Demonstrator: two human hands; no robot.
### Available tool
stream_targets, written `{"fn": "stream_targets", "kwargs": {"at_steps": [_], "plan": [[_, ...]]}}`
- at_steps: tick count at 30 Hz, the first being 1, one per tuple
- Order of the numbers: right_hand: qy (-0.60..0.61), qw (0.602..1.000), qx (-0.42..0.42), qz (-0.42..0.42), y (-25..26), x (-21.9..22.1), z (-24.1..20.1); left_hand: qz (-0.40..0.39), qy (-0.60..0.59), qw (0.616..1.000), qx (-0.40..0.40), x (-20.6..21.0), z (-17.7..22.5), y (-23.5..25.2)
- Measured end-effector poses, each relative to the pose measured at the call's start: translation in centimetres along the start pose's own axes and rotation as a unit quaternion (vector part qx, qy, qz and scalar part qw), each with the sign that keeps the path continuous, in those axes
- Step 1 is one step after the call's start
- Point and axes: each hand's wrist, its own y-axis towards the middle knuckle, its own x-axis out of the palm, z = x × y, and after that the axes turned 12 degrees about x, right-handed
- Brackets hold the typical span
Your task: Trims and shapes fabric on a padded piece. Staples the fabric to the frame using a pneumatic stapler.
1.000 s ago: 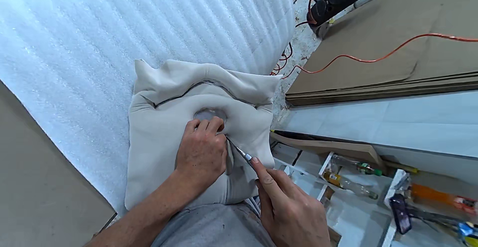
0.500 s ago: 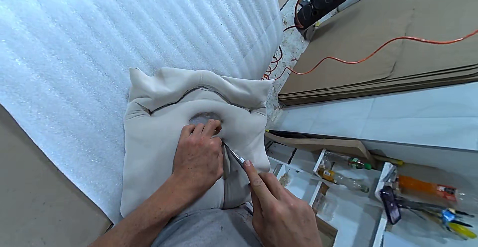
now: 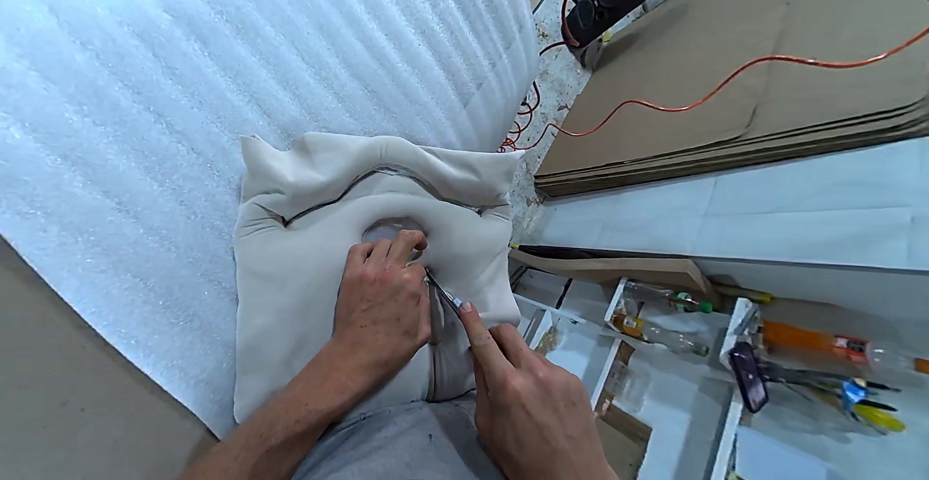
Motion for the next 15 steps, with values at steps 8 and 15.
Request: {"fn": "stream_targets", "kwargs": {"at_steps": [8,15], "plan": [[0.022,0.999,0.023,-0.032,-0.5,-0.4,-0.1,0.009,-0.017,1.000,-0.001,0.0,-0.2,-0.1],[0.022,0.998,0.038,-0.047,-1.1,-0.8,-0.2,0.010,-0.026,1.000,-0.002,-0.2,-0.4,0.0]]}}
